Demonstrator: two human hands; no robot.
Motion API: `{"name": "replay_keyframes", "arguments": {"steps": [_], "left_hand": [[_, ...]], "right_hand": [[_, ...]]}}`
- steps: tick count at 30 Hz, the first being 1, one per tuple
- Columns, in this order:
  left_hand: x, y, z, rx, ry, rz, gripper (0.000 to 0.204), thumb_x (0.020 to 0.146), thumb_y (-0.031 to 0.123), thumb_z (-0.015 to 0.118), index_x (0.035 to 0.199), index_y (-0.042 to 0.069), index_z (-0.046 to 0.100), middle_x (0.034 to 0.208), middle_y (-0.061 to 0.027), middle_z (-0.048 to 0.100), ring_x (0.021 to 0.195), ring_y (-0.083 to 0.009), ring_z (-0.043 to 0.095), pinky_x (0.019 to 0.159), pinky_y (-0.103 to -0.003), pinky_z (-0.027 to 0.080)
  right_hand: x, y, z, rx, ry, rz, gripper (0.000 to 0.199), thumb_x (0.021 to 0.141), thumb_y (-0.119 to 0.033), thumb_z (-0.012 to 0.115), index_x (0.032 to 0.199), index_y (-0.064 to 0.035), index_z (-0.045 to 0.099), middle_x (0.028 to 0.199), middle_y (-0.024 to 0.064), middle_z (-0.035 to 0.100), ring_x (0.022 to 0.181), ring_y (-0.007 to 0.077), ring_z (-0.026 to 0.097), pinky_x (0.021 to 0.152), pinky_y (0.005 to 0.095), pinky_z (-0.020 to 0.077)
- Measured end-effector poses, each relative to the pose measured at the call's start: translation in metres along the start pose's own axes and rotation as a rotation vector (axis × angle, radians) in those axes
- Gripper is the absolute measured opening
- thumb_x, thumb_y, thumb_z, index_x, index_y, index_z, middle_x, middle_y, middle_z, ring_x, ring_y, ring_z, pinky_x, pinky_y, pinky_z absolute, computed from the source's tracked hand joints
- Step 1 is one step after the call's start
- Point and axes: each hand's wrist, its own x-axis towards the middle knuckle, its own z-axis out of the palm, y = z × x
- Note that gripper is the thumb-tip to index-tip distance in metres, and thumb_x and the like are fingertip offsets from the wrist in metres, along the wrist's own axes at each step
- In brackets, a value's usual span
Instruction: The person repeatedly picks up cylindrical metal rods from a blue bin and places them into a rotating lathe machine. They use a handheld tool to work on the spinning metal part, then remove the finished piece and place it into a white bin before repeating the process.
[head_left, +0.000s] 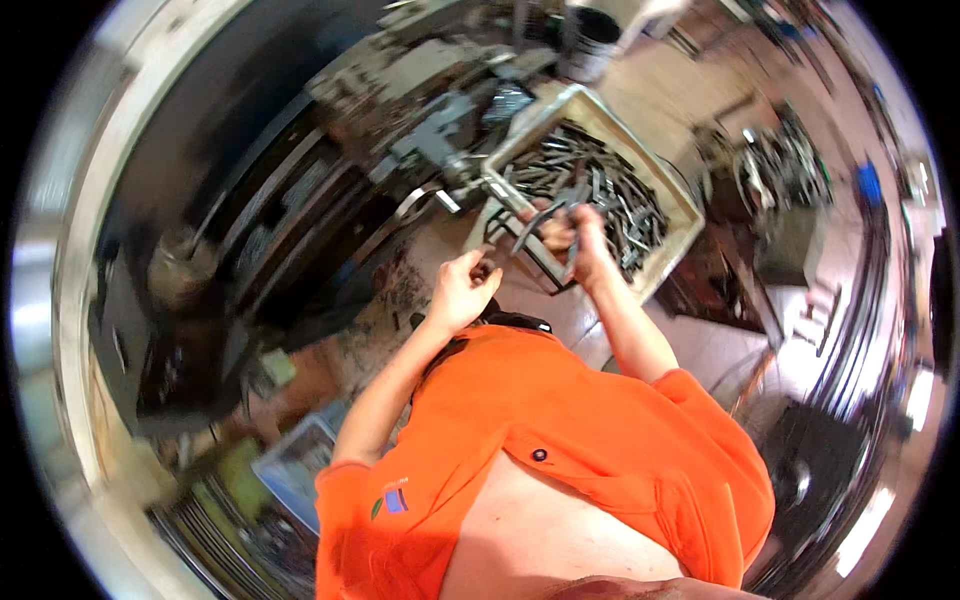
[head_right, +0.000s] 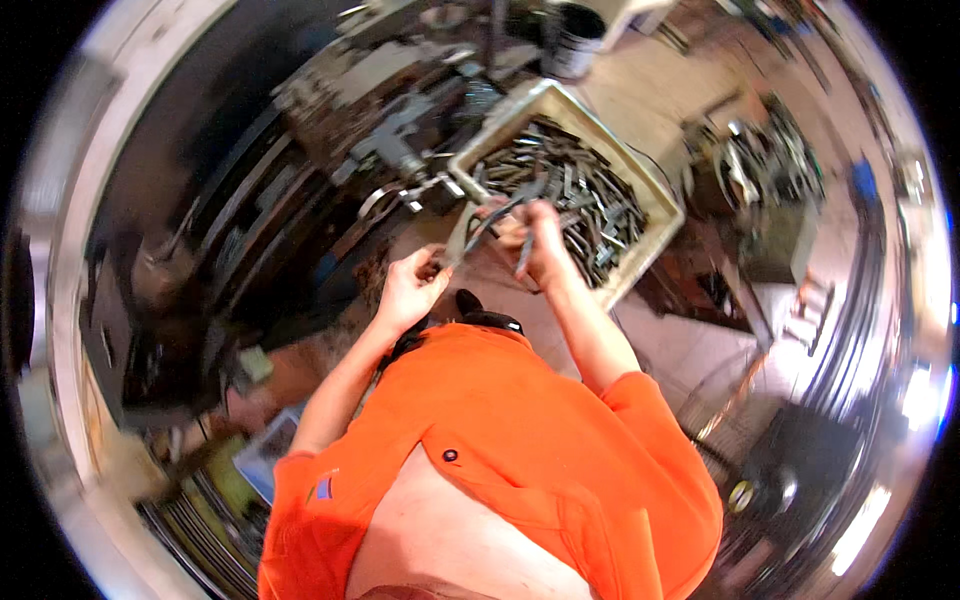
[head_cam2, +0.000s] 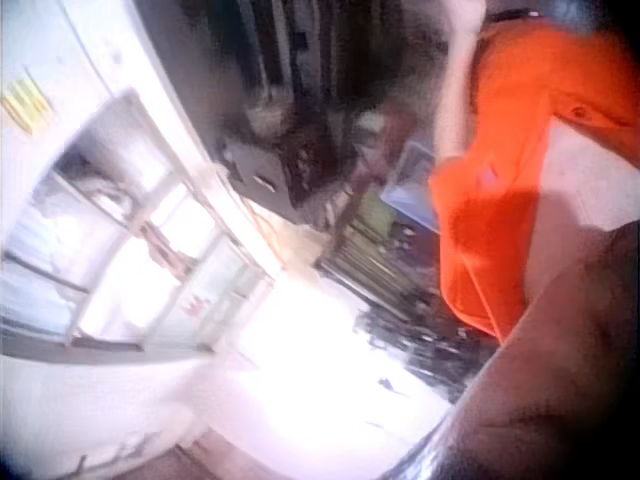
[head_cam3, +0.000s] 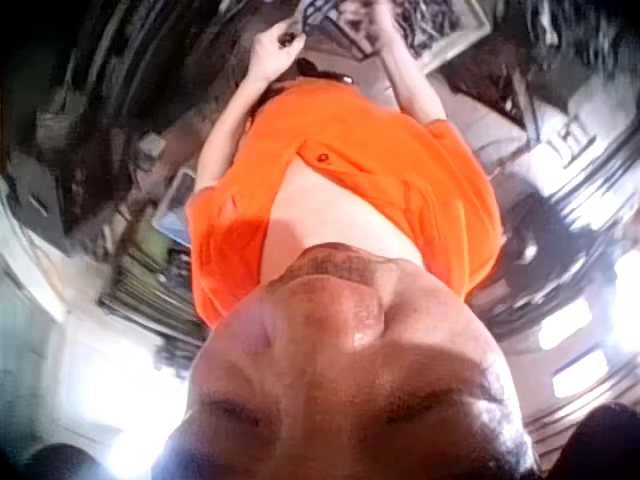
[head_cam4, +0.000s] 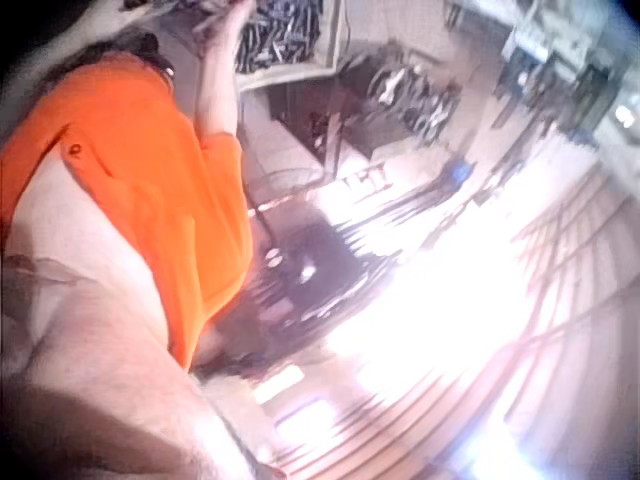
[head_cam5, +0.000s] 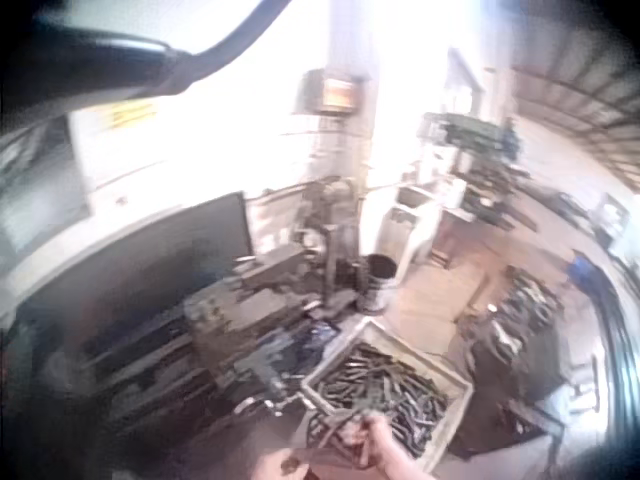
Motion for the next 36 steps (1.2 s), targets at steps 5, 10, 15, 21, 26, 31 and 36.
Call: {"name": "replay_keyframes", "arguments": {"steps": [5, 10, 15, 21, 26, 31, 36], "left_hand": [[-0.032, -0.040, -0.020, 0.052, 0.174, -0.083, 0.036, 0.074, 0.017, 0.062, 0.104, -0.002, 0.057, 0.079, -0.0149, 0.064, 0.069, -0.0185, 0.062, 0.062, -0.030, 0.049], [-0.121, -0.087, -0.037, 0.111, 0.459, -0.271, 0.038, 0.072, 0.022, 0.063, 0.097, -0.005, 0.059, 0.078, -0.0192, 0.063, 0.068, -0.0278, 0.061, 0.062, -0.036, 0.047], [-0.228, -0.127, -0.058, 0.063, 0.837, -0.357, 0.031, 0.071, 0.015, 0.059, 0.095, -0.004, 0.062, 0.075, -0.0165, 0.064, 0.065, -0.0245, 0.062, 0.063, -0.036, 0.049], [-0.416, -0.189, -0.072, -0.331, 1.347, -0.589, 0.030, 0.069, 0.008, 0.057, 0.095, -0.006, 0.061, 0.078, -0.0185, 0.065, 0.071, -0.0220, 0.063, 0.066, -0.032, 0.049], [-0.524, -0.230, -0.071, -0.028, 1.139, -0.990, 0.040, 0.067, 0.013, 0.061, 0.102, -0.006, 0.059, 0.082, -0.0197, 0.065, 0.078, -0.0270, 0.064, 0.071, -0.034, 0.049], [-0.510, -0.257, -0.068, 0.217, 0.771, -1.108, 0.031, 0.069, 0.027, 0.061, 0.090, 0.004, 0.063, 0.088, -0.0186, 0.063, 0.087, -0.0355, 0.059, 0.077, -0.043, 0.048], [-0.510, -0.261, -0.068, 0.256, 0.669, -0.950, 0.037, 0.069, 0.027, 0.062, 0.100, 0.007, 0.062, 0.087, -0.0185, 0.062, 0.085, -0.0352, 0.059, 0.073, -0.044, 0.047]], "right_hand": [[0.044, -0.034, -0.033, -0.167, 0.268, -0.157, 0.047, 0.086, -0.039, 0.032, 0.090, 0.0056, 0.048, 0.067, 0.0097, 0.048, 0.043, 0.0090, 0.028, 0.035, 0.0203, 0.0226], [0.043, 0.015, -0.077, -0.245, -0.094, 0.250, 0.063, 0.082, -0.040, 0.043, 0.125, 0.0064, 0.036, 0.134, 0.0239, 0.034, 0.046, 0.0096, 0.043, 0.039, 0.0163, 0.0340], [0.049, 0.112, -0.062, -0.294, -0.028, 0.467, 0.060, 0.087, -0.033, 0.035, 0.127, 0.0100, 0.032, 0.131, 0.0281, 0.036, 0.043, 0.0052, 0.035, 0.041, 0.0165, 0.0319], [0.047, 0.193, -0.020, -0.560, -0.109, 0.615, 0.068, 0.084, -0.040, 0.044, 0.130, 0.0070, 0.030, 0.133, 0.0228, 0.035, 0.046, 0.0036, 0.036, 0.043, 0.0146, 0.0326], [0.048, 0.242, -0.013, -0.698, -0.090, 0.674, 0.057, 0.087, -0.035, 0.032, 0.123, 0.0093, 0.037, 0.128, 0.0251, 0.039, 0.043, 0.0037, 0.035, 0.042, 0.0144, 0.0331], [0.043, 0.270, -0.019, -0.753, -0.182, 0.736, 0.062, 0.079, -0.033, 0.051, 0.122, 0.0088, 0.037, 0.127, 0.0223, 0.041, 0.045, 0.0026, 0.037, 0.043, 0.0132, 0.0349], [0.023, 0.282, -0.018, -0.761, -0.159, 0.740, 0.063, 0.075, -0.027, 0.060, 0.121, 0.0084, 0.038, 0.125, 0.0195, 0.041, 0.047, 0.0020, 0.038, 0.045, 0.0122, 0.0354]]}}
